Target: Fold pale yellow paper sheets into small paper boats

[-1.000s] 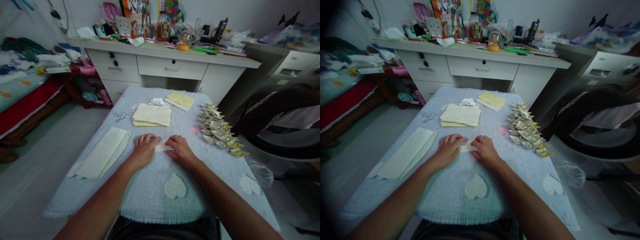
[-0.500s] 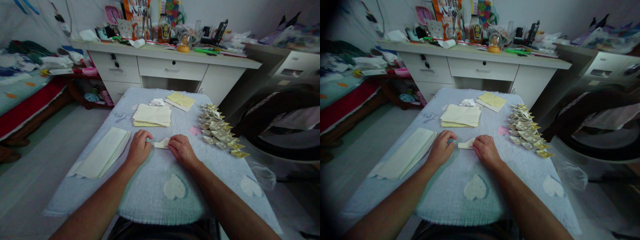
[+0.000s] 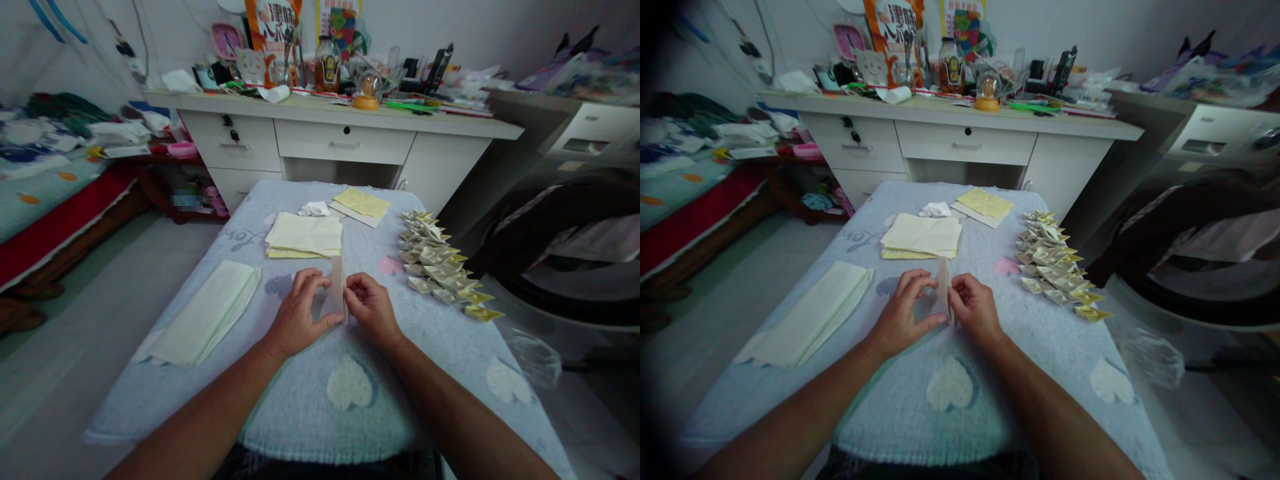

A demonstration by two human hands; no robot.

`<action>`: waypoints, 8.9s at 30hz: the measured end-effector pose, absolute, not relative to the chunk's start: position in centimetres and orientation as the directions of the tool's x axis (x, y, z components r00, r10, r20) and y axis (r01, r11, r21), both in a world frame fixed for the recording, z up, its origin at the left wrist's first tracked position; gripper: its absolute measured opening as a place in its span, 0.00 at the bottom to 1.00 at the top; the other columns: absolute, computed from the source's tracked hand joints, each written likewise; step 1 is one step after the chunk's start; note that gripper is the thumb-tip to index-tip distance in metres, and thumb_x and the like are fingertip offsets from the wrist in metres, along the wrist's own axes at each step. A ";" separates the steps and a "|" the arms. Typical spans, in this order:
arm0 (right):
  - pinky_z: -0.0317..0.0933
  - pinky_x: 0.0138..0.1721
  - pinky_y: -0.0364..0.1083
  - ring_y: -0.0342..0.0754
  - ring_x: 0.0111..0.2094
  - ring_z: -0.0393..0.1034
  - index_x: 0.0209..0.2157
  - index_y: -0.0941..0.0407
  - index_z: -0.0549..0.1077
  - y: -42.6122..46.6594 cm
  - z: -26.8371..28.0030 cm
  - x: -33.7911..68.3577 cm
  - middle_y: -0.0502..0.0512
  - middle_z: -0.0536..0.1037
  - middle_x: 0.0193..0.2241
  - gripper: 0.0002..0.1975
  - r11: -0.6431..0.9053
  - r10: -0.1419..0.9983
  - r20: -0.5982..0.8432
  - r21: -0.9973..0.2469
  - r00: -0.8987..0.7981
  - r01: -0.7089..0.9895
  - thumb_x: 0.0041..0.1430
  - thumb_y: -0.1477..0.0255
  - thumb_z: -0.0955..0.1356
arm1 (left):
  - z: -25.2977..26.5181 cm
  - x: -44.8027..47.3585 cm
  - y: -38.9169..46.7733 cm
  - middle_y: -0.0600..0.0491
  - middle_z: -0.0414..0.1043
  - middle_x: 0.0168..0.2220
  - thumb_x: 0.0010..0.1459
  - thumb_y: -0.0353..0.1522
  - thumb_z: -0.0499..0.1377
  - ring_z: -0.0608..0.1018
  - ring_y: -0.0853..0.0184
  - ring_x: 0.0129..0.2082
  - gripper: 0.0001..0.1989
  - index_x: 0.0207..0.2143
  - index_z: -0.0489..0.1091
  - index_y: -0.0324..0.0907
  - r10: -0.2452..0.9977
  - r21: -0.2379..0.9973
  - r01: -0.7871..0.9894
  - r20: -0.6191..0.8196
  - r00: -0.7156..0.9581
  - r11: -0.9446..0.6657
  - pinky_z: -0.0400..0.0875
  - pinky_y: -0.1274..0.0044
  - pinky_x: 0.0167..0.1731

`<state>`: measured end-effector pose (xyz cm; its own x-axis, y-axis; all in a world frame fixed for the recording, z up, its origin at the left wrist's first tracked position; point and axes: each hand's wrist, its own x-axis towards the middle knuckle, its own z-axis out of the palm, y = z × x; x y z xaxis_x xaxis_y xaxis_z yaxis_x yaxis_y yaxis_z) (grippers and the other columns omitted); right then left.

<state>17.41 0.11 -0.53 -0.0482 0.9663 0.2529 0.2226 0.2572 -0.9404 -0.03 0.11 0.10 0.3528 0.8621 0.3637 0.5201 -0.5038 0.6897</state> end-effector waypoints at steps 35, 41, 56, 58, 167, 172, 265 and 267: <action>0.61 0.33 0.43 0.46 0.31 0.68 0.37 0.55 0.71 -0.8 -0.3 17.1 0.54 0.74 0.31 0.10 0.514 0.842 0.440 -0.475 -0.313 0.715 0.53 0.77 0.63 | -0.2 0.7 0.3 0.43 0.71 0.52 0.60 0.43 0.55 0.73 0.59 0.51 0.22 0.53 0.67 0.40 0.975 0.991 -0.132 -0.008 0.224 0.038 0.67 0.69 0.50; 0.60 0.36 0.44 0.48 0.34 0.66 0.40 0.55 0.72 -1.0 -0.2 16.6 0.55 0.72 0.33 0.12 0.546 0.805 0.478 -0.361 -0.352 0.756 0.52 0.77 0.65 | -0.4 0.8 0.6 0.47 0.77 0.40 0.55 0.42 0.62 0.77 0.64 0.40 0.17 0.41 0.76 0.39 0.958 0.909 -0.344 -0.158 0.241 0.237 0.70 0.76 0.38; 0.59 0.32 0.46 0.47 0.31 0.64 0.33 0.56 0.72 -0.7 -0.3 16.3 0.54 0.69 0.29 0.02 0.596 0.730 0.648 -0.448 -0.217 0.666 0.59 0.73 0.67 | -0.2 0.5 0.6 0.49 0.76 0.32 0.52 0.41 0.64 0.75 0.69 0.31 0.16 0.36 0.77 0.37 0.911 0.874 -0.326 -0.254 0.326 0.360 0.67 0.79 0.32; 0.59 0.33 0.46 0.47 0.32 0.64 0.33 0.56 0.72 -0.7 -0.1 16.3 0.54 0.69 0.29 0.02 0.592 0.741 0.646 -0.500 -0.183 0.632 0.58 0.73 0.67 | -0.2 0.6 0.6 0.49 0.76 0.31 0.52 0.41 0.64 0.75 0.69 0.30 0.16 0.37 0.77 0.37 0.905 0.872 -0.325 -0.252 0.344 0.366 0.68 0.79 0.31; 0.59 0.42 0.47 0.47 0.38 0.66 0.35 0.54 0.75 0.1 -0.3 17.8 0.53 0.69 0.33 0.07 0.380 0.925 0.350 -0.866 -0.146 0.326 0.62 0.73 0.64 | 1.4 -0.5 -0.3 0.50 0.64 0.42 0.54 0.34 0.61 0.70 0.61 0.47 0.10 0.39 0.69 0.42 0.880 0.778 0.411 0.413 0.234 -0.475 0.64 0.71 0.50; 0.58 0.41 0.48 0.47 0.36 0.65 0.34 0.54 0.75 -0.2 0.0 17.5 0.52 0.70 0.30 0.07 0.419 0.905 0.351 -0.834 -0.242 0.360 0.61 0.73 0.64 | 1.1 -0.2 0.1 0.54 0.71 0.34 0.55 0.29 0.59 0.72 0.67 0.36 0.06 0.37 0.70 0.41 0.926 0.833 0.410 0.300 0.229 -0.371 0.66 0.76 0.39; 0.59 0.31 0.44 0.44 0.28 0.64 0.28 0.55 0.70 -0.8 0.7 17.3 0.49 0.68 0.25 0.04 0.488 0.870 0.430 -0.821 -0.241 0.297 0.58 0.73 0.66 | 0.9 -0.2 -0.2 0.51 0.69 0.39 0.55 0.34 0.62 0.73 0.64 0.41 0.13 0.43 0.67 0.42 0.921 0.950 0.159 0.205 0.331 -0.269 0.67 0.75 0.43; 0.58 0.32 0.44 0.44 0.29 0.64 0.29 0.55 0.70 -0.9 0.8 17.5 0.50 0.68 0.26 0.04 0.501 0.862 0.438 -0.810 -0.254 0.303 0.58 0.74 0.65 | 0.9 -0.3 0.0 0.52 0.71 0.35 0.57 0.32 0.60 0.74 0.66 0.38 0.05 0.37 0.71 0.41 0.902 0.923 0.203 0.241 0.360 -0.327 0.67 0.75 0.41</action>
<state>17.46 -0.90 0.80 -0.2538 0.8622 0.4385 0.3031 0.5014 -0.8104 -0.34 0.03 0.95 0.3596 0.9016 0.2406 0.2033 -0.3273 0.9228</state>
